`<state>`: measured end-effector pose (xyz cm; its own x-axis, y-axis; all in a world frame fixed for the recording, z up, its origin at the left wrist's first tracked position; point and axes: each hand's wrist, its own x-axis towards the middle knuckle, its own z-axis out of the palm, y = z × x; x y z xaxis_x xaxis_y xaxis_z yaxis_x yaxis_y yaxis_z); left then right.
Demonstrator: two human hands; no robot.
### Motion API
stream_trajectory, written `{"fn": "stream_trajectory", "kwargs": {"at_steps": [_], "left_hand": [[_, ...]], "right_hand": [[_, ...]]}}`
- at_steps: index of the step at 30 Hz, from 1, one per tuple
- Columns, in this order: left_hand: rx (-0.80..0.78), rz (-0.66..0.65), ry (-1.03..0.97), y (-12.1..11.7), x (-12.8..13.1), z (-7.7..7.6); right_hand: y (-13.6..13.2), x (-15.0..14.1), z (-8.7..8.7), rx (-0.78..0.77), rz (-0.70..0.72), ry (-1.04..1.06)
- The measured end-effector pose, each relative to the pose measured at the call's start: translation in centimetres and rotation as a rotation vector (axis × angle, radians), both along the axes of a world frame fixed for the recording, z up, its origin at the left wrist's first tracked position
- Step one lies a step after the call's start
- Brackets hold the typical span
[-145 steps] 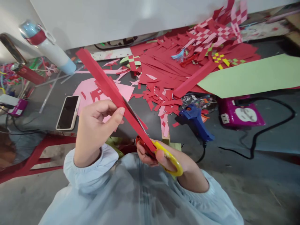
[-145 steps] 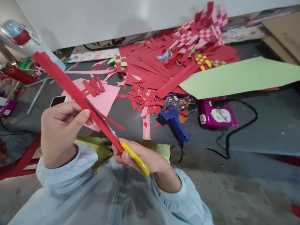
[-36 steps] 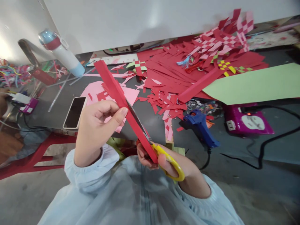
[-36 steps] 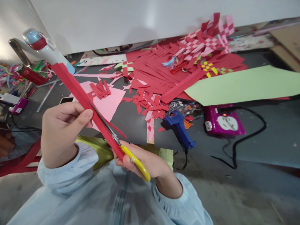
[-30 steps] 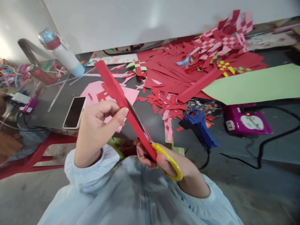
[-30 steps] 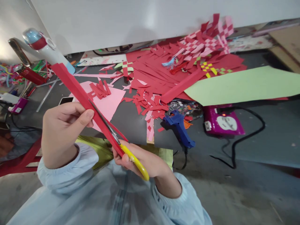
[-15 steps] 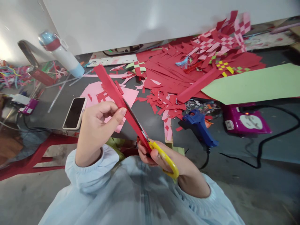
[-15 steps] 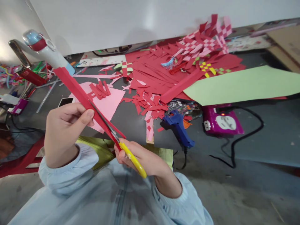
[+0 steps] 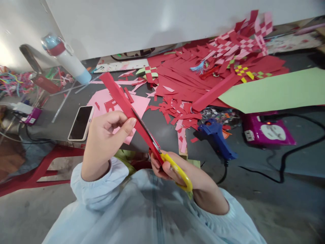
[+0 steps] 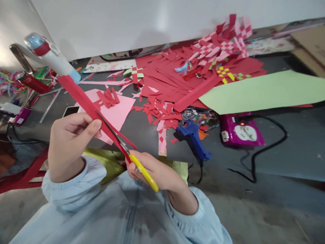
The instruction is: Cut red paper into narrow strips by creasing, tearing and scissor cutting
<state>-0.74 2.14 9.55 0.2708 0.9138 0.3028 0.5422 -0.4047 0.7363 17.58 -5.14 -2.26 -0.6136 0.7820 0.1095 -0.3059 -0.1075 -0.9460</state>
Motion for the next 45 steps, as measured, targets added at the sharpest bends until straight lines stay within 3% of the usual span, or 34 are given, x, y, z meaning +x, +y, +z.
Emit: {"fn": "stream_trajectory", "kwargs": {"at_steps": [12, 23, 30, 39, 45], "left_hand": [[-0.027, -0.002, 0.005, 0.0, -0.1, 0.0], [-0.104, -0.088, -0.026, 0.4, -0.8, 0.2], [-0.108, -0.116, -0.213, 1.9, -2.1, 0.0], [-0.066, -0.080, -0.098, 1.5, -1.2, 0.2], [-0.043, -0.026, -0.040, 0.6, -0.4, 0.5]], "right_hand": [[-0.2, 0.1, -0.4, -0.003, -0.010, -0.022], [-0.3, 0.2, -1.0, -0.029, -0.017, 0.049], [-0.5, 0.3, -1.1, -0.030, 0.007, 0.047], [-0.2, 0.0, 0.1, -0.003, 0.082, 0.067], [-0.1, -0.1, 0.1, -0.018, 0.105, 0.066]]}}
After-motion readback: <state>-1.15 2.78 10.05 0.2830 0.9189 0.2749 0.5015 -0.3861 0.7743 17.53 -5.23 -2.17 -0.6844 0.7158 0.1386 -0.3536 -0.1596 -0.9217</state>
